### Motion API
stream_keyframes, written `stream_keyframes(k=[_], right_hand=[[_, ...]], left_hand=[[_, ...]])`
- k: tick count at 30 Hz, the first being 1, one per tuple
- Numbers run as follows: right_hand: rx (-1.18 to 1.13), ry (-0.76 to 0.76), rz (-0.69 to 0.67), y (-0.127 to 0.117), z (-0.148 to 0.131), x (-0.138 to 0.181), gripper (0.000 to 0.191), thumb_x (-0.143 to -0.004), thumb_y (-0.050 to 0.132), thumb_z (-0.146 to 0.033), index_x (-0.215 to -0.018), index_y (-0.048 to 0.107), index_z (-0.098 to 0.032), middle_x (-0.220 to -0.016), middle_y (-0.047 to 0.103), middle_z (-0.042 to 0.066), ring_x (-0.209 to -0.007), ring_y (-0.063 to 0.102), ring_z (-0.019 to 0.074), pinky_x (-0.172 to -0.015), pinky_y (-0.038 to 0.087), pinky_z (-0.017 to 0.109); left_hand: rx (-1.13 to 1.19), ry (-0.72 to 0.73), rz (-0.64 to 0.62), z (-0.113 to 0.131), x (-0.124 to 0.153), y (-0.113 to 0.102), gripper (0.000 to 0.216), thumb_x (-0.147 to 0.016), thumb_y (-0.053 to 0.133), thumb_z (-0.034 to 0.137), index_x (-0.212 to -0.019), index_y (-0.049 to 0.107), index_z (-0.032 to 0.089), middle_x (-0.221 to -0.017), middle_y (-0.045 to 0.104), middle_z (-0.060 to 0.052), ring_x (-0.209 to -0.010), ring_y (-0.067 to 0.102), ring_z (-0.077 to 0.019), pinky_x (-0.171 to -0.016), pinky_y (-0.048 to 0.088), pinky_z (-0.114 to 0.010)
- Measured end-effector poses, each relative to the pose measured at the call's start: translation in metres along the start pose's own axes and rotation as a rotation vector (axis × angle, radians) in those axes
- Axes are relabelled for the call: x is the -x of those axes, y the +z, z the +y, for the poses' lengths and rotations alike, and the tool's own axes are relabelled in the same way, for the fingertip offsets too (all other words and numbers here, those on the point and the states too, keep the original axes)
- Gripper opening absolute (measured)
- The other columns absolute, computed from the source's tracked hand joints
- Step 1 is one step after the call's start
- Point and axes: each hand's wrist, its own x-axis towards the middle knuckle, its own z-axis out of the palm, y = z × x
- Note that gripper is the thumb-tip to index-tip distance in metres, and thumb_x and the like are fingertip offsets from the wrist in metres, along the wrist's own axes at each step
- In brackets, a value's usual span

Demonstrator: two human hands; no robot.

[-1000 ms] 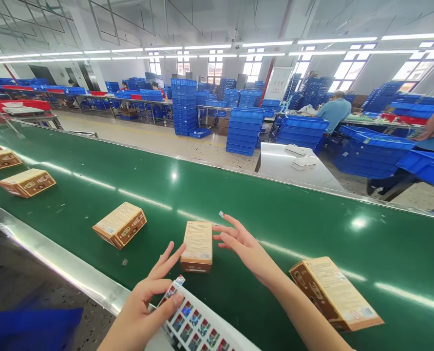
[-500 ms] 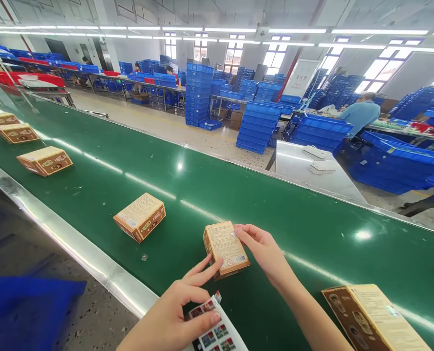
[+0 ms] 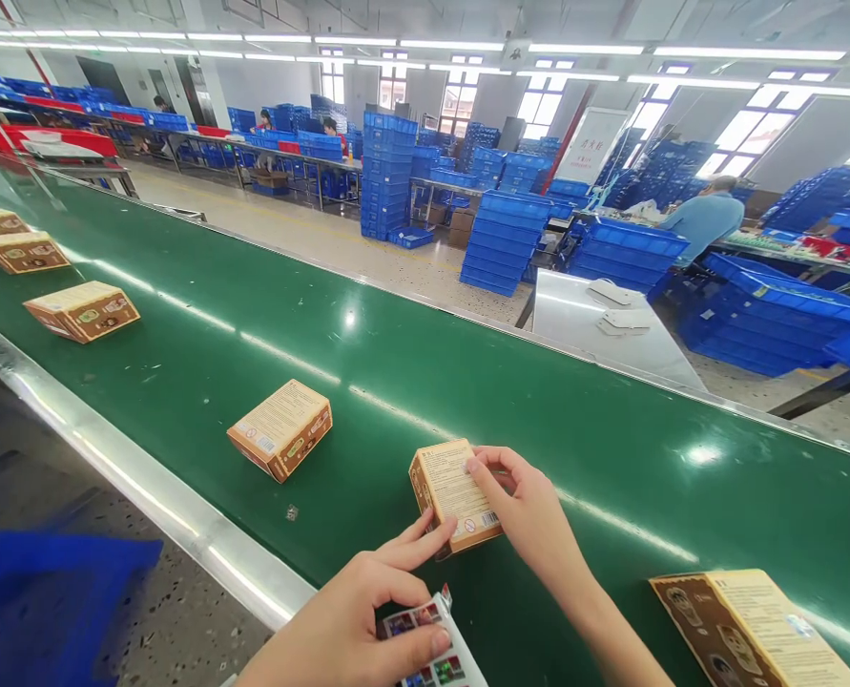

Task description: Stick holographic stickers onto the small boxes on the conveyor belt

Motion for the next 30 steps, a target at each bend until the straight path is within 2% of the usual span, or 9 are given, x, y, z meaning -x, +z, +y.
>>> stream_keyframes(k=[5,10,13,15,17,19,21,24,30], right_hand=[[0.15,-0.055,0.132,0.002,-0.002,0.012,0.027,-0.092,0.057,-0.05,-0.086,0.062,-0.024,-0.096,0.071,0.008,-0.093,0.067,0.0293,-0.083,0.049,0.041],[0.184,-0.006,0.221,-0.007,0.003,0.007,0.04,-0.09,0.058,-0.05,-0.117,0.052,-0.022,-0.097,0.071,0.008,-0.073,0.069,0.0257,-0.068,0.052,0.039],[0.199,-0.007,0.237,-0.02,0.008,-0.003,0.043,-0.088,0.057,-0.048,-0.12,0.049,-0.02,-0.093,0.072,0.008,-0.065,0.068,0.0256,-0.063,0.051,0.04],[0.219,-0.029,0.233,-0.029,0.007,-0.003,0.036,-0.088,0.054,-0.044,-0.115,0.054,-0.02,-0.096,0.072,0.01,-0.066,0.068,0.0269,-0.064,0.051,0.042],[0.238,-0.075,0.216,-0.035,0.0,0.005,0.029,-0.091,0.053,-0.042,-0.11,0.06,-0.022,-0.104,0.072,0.011,-0.077,0.069,0.0289,-0.069,0.051,0.043],[0.247,-0.184,0.129,-0.037,-0.013,0.02,0.022,-0.096,0.052,-0.042,-0.103,0.065,-0.026,-0.113,0.07,0.01,-0.097,0.068,0.0304,-0.08,0.052,0.043],[0.235,-0.328,-0.065,-0.036,-0.029,0.039,0.021,-0.101,0.051,-0.041,-0.101,0.069,-0.03,-0.122,0.069,0.006,-0.114,0.063,0.0292,-0.095,0.05,0.042],[0.214,-0.382,-0.306,-0.03,-0.045,0.06,0.019,-0.103,0.054,-0.042,-0.106,0.071,-0.034,-0.134,0.065,0.002,-0.126,0.058,0.0277,-0.106,0.046,0.041],[0.191,-0.254,-0.43,-0.019,-0.048,0.066,0.016,-0.101,0.058,-0.044,-0.105,0.071,-0.035,-0.141,0.061,0.001,-0.132,0.053,0.0285,-0.111,0.043,0.045]], left_hand=[[0.012,0.026,-0.02,0.002,-0.005,0.007,0.03,-0.092,0.069,0.044,-0.073,0.065,0.02,-0.161,0.042,-0.007,-0.153,0.024,-0.0381,-0.122,0.032,-0.054],[0.007,0.036,-0.074,0.002,-0.011,0.012,0.03,-0.09,0.071,0.042,-0.069,0.066,0.02,-0.162,0.04,-0.005,-0.154,0.023,-0.0359,-0.124,0.03,-0.051],[0.024,0.039,-0.077,0.006,-0.012,0.013,0.028,-0.09,0.07,0.04,-0.071,0.067,0.02,-0.162,0.04,-0.006,-0.153,0.026,-0.0352,-0.124,0.03,-0.05],[0.012,0.044,-0.044,0.011,-0.01,0.013,0.027,-0.092,0.068,0.039,-0.072,0.068,0.02,-0.16,0.046,-0.007,-0.152,0.032,-0.0351,-0.123,0.032,-0.048],[-0.003,0.032,0.005,0.015,-0.006,0.012,0.027,-0.094,0.065,0.038,-0.074,0.069,0.02,-0.144,0.065,-0.009,-0.141,0.052,-0.0332,-0.114,0.042,-0.042],[-0.04,-0.027,0.046,0.017,-0.001,0.011,0.032,-0.097,0.059,0.037,-0.071,0.065,0.019,-0.099,0.079,-0.005,-0.103,0.07,-0.0251,-0.09,0.052,-0.031],[-0.09,-0.091,0.075,0.019,0.004,0.01,0.038,-0.099,0.054,0.037,-0.065,0.055,0.019,-0.064,0.059,0.004,-0.068,0.057,-0.0145,-0.066,0.044,-0.023],[-0.121,-0.105,0.097,0.021,0.007,0.01,0.04,-0.099,0.053,0.035,-0.064,0.042,0.019,-0.061,0.037,0.007,-0.06,0.036,-0.0109,-0.058,0.029,-0.024],[-0.097,-0.076,0.075,0.023,0.006,0.011,0.037,-0.098,0.051,0.032,-0.065,0.038,0.019,-0.062,0.035,0.007,-0.061,0.032,-0.0112,-0.058,0.024,-0.026]])
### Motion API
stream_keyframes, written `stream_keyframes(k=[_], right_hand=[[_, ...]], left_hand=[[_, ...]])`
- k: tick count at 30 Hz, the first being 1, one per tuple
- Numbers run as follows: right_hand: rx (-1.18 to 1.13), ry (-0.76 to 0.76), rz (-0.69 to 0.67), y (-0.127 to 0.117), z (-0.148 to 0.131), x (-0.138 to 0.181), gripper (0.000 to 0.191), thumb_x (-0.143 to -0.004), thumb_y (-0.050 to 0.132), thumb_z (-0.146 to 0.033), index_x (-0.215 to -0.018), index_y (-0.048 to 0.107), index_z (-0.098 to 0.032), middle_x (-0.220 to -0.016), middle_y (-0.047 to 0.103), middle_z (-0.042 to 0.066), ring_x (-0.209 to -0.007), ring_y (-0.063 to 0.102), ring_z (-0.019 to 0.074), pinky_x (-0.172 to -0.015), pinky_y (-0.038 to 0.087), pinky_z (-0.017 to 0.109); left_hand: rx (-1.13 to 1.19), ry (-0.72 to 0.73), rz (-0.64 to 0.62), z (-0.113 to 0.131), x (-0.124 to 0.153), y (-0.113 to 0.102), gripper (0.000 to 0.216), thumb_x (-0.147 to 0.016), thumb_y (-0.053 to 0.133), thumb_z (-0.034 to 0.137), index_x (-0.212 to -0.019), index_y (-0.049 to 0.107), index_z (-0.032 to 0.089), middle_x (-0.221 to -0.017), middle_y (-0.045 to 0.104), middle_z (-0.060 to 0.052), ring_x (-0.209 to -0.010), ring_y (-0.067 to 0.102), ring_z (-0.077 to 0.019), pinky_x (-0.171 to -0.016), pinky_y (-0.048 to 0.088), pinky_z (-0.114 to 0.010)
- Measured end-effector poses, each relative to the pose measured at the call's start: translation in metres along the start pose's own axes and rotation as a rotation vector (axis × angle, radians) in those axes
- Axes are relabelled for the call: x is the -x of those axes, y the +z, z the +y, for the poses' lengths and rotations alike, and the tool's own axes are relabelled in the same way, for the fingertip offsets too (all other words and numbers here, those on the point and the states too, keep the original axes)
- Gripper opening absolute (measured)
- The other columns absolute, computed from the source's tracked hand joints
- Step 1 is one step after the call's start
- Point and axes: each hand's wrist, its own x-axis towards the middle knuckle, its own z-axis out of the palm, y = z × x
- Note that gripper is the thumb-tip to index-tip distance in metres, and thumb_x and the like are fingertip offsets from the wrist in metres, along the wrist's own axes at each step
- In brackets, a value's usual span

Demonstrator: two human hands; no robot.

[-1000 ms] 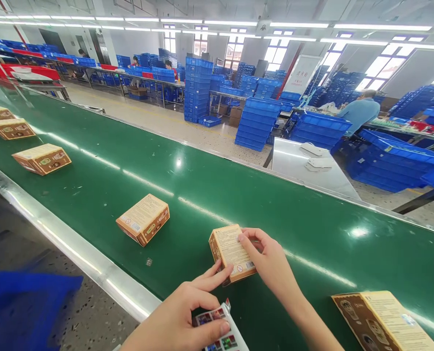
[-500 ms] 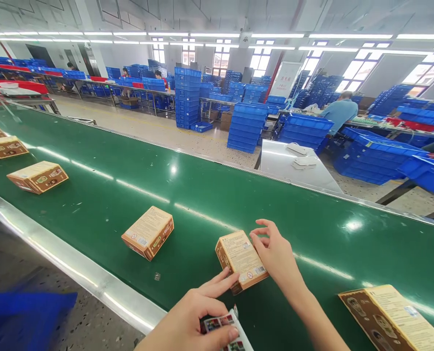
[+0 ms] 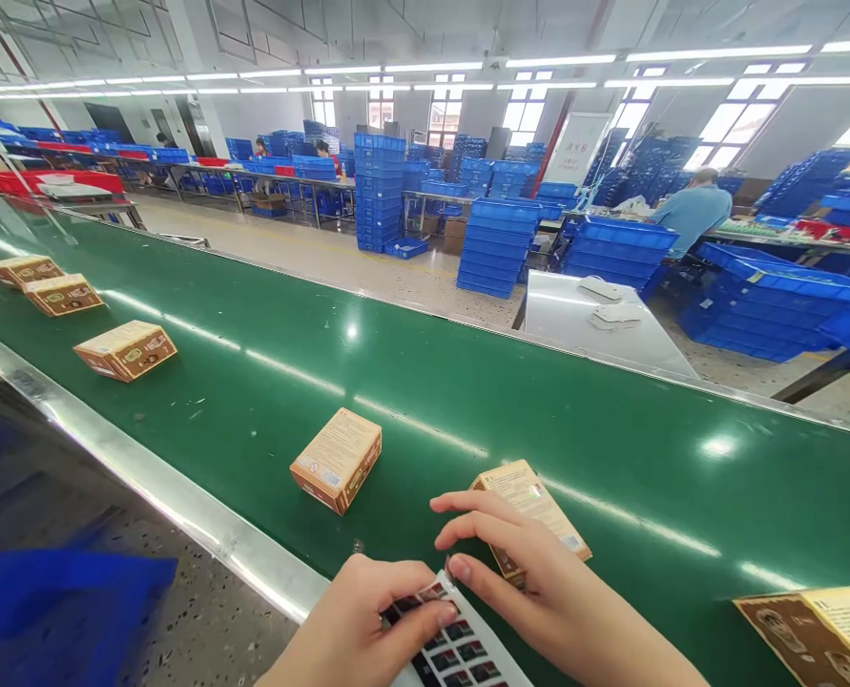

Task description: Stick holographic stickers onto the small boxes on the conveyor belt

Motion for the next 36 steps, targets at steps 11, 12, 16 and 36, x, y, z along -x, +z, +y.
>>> stream_keyframes(k=[11,12,16,36], right_hand=[[-0.357,0.054,0.264,0.02,0.005,-0.016,0.021,-0.098,0.058,-0.047,-0.098,0.066,-0.028,-0.13,0.066,0.008,-0.121,0.061,0.0284,-0.103,0.048,0.044],[-0.425,0.106,0.298,0.023,0.011,-0.022,0.026,-0.097,0.058,-0.052,-0.106,0.065,-0.028,-0.132,0.065,0.009,-0.123,0.061,0.0286,-0.104,0.048,0.045],[-0.601,0.207,0.334,0.034,0.028,-0.051,0.06,-0.088,0.066,-0.06,-0.135,0.051,-0.027,-0.143,0.058,0.013,-0.125,0.062,0.029,-0.108,0.047,0.047],[-0.41,0.17,0.209,0.011,0.046,-0.07,0.038,-0.082,0.07,-0.061,-0.079,0.069,-0.023,-0.12,0.069,0.008,-0.098,0.068,0.0255,-0.081,0.055,0.035]], left_hand=[[-0.147,0.122,0.285,-0.029,0.016,-0.036,0.033,-0.099,0.055,0.041,-0.075,0.067,0.022,-0.112,0.07,-0.006,-0.11,0.06,-0.026,-0.098,0.048,-0.033],[-0.168,0.13,0.359,-0.035,0.017,-0.042,0.032,-0.098,0.057,0.042,-0.076,0.07,0.023,-0.133,0.066,-0.005,-0.129,0.052,-0.0308,-0.111,0.043,-0.039],[-0.134,0.059,0.354,-0.051,0.02,-0.054,0.035,-0.098,0.057,0.048,-0.078,0.074,0.025,-0.161,0.046,-0.001,-0.154,0.022,-0.039,-0.123,0.027,-0.059],[0.019,-0.023,-0.021,-0.025,0.014,-0.016,0.036,-0.098,0.059,0.043,-0.069,0.058,0.022,-0.161,0.046,0.003,-0.148,0.028,-0.0314,-0.116,0.036,-0.053]])
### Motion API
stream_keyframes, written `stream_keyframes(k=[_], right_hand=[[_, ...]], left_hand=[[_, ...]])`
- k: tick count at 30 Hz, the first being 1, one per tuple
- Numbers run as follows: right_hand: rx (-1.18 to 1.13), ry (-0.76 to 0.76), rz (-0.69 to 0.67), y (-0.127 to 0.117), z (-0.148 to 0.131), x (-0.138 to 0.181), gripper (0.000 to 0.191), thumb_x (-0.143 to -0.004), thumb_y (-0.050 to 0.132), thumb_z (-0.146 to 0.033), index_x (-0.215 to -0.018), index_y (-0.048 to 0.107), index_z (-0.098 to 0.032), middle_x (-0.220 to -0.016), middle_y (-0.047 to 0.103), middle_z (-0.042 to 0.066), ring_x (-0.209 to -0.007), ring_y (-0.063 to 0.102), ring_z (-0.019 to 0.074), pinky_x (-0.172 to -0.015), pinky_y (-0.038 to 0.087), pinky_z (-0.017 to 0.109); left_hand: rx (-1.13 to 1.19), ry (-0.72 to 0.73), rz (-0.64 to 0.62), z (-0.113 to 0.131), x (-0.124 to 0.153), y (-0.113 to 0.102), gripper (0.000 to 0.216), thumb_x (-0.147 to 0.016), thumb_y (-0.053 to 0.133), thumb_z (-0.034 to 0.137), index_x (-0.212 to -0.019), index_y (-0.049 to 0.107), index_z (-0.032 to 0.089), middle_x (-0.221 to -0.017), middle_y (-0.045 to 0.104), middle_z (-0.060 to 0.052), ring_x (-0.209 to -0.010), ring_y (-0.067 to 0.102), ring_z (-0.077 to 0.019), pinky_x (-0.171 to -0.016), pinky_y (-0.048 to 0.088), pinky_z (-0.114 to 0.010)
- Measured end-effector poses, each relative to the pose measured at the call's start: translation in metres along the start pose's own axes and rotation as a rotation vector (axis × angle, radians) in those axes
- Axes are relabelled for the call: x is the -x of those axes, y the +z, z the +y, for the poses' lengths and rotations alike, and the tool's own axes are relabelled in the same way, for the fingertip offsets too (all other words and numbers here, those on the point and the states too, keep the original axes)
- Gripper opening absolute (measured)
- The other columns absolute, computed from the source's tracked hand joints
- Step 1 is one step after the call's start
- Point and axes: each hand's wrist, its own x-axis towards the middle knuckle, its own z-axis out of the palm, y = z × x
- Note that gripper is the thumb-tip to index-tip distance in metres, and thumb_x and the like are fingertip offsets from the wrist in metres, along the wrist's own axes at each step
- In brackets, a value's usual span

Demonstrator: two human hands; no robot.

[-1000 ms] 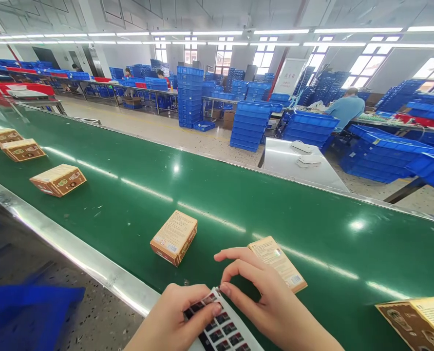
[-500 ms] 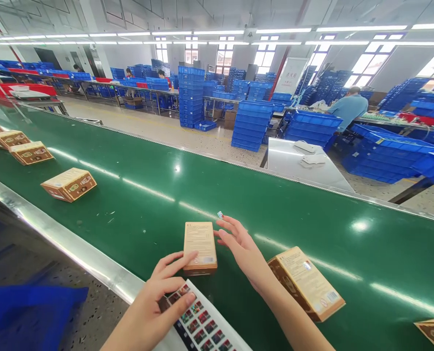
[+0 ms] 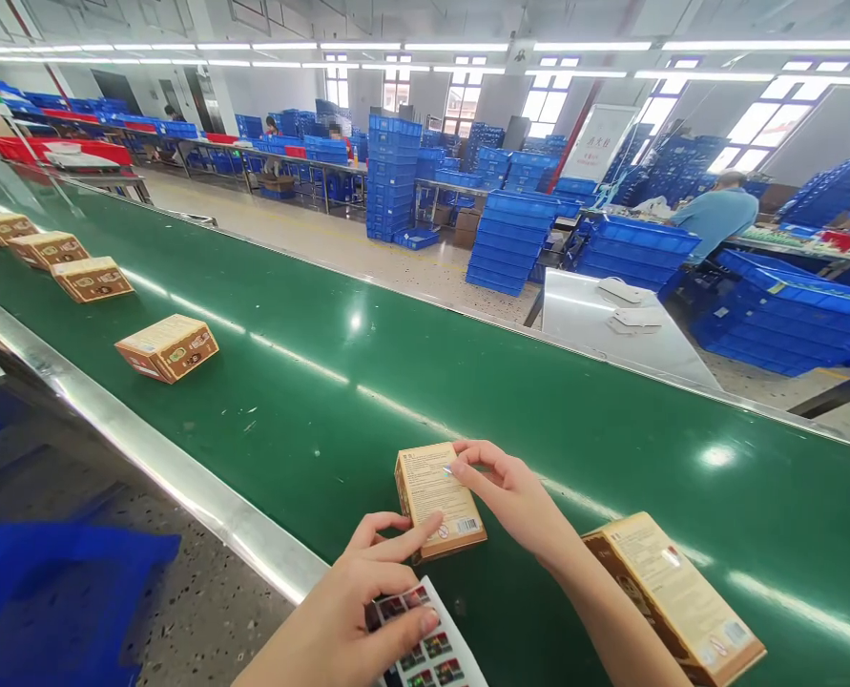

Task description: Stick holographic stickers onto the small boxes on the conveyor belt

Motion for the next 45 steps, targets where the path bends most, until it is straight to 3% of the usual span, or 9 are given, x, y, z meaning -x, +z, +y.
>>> stream_keyframes(k=[14,22,28,33,36,39,41,43,45], right_hand=[[0.249,-0.109,-0.033,-0.028,-0.001,0.018,0.022,-0.092,0.059,-0.042,-0.081,0.065,-0.025,-0.113,0.069,0.007,-0.101,0.068,0.0259,-0.091,0.054,0.04],[0.416,-0.105,0.166,-0.024,0.009,0.039,0.019,-0.088,0.054,-0.041,-0.079,0.057,-0.025,-0.095,0.068,0.008,-0.089,0.065,0.0305,-0.085,0.05,0.049],[0.384,-0.039,0.277,-0.03,0.015,0.051,0.02,-0.086,0.06,-0.044,-0.082,0.061,-0.025,-0.092,0.07,0.007,-0.086,0.07,0.028,-0.081,0.054,0.042],[0.3,0.042,0.442,-0.038,0.028,0.045,0.037,-0.084,0.068,-0.052,-0.102,0.051,-0.024,-0.092,0.07,0.005,-0.064,0.07,0.0238,-0.057,0.053,0.035],[0.249,0.038,0.468,-0.049,0.035,0.039,0.04,-0.085,0.065,-0.057,-0.103,0.051,-0.024,-0.092,0.069,0.005,-0.062,0.07,0.0229,-0.055,0.053,0.034],[0.221,0.031,0.47,-0.06,0.028,0.046,0.04,-0.088,0.06,-0.06,-0.103,0.055,-0.023,-0.094,0.07,0.007,-0.068,0.072,0.0246,-0.065,0.057,0.038],[0.225,0.017,0.445,-0.063,0.015,0.062,0.038,-0.091,0.059,-0.059,-0.104,0.059,-0.023,-0.095,0.071,0.007,-0.081,0.073,0.0263,-0.075,0.057,0.038],[0.255,-0.025,0.327,-0.061,-0.003,0.083,0.032,-0.096,0.056,-0.055,-0.105,0.063,-0.024,-0.098,0.072,0.006,-0.093,0.07,0.0257,-0.08,0.054,0.035],[0.289,-0.076,0.102,-0.056,-0.019,0.102,0.025,-0.096,0.06,-0.047,-0.108,0.067,-0.026,-0.102,0.072,0.004,-0.094,0.068,0.023,-0.082,0.053,0.031]], left_hand=[[0.023,0.035,-0.091,0.019,-0.011,0.013,0.031,-0.093,0.067,0.033,-0.066,0.059,0.021,-0.159,0.047,0.005,-0.144,0.032,-0.0315,-0.117,0.035,-0.051],[-0.02,0.121,-0.146,0.014,-0.023,0.026,0.022,-0.086,0.073,0.023,-0.066,0.066,0.017,-0.158,0.048,-0.004,-0.136,0.04,-0.0348,-0.113,0.037,-0.051],[-0.002,0.194,-0.199,0.016,-0.027,0.035,0.023,-0.089,0.072,0.022,-0.067,0.068,0.018,-0.16,0.046,-0.003,-0.135,0.043,-0.0292,-0.114,0.038,-0.045],[-0.017,0.237,-0.236,0.019,-0.035,0.041,0.029,-0.089,0.073,0.024,-0.063,0.062,0.018,-0.158,0.049,-0.003,-0.134,0.045,-0.0289,-0.114,0.039,-0.044],[0.011,0.282,-0.233,0.021,-0.036,0.042,0.028,-0.089,0.073,0.025,-0.063,0.064,0.018,-0.154,0.054,-0.006,-0.132,0.048,-0.0296,-0.11,0.042,-0.042],[0.093,0.264,-0.12,0.022,-0.029,0.038,0.018,-0.092,0.066,0.024,-0.075,0.072,0.018,-0.134,0.071,-0.01,-0.115,0.062,-0.0263,-0.1,0.048,-0.035],[0.151,0.147,-0.005,0.022,-0.021,0.032,0.024,-0.095,0.061,0.031,-0.078,0.072,0.018,-0.101,0.08,-0.008,-0.089,0.067,-0.021,-0.081,0.051,-0.028],[0.239,0.026,0.105,0.022,-0.015,0.027,0.036,-0.096,0.059,0.043,-0.072,0.065,0.017,-0.07,0.069,-0.002,-0.066,0.058,-0.0151,-0.061,0.045,-0.022],[0.364,-0.035,0.199,0.023,-0.011,0.023,0.044,-0.092,0.062,0.053,-0.068,0.057,0.017,-0.062,0.057,0.002,-0.058,0.049,-0.0119,-0.053,0.039,-0.019]])
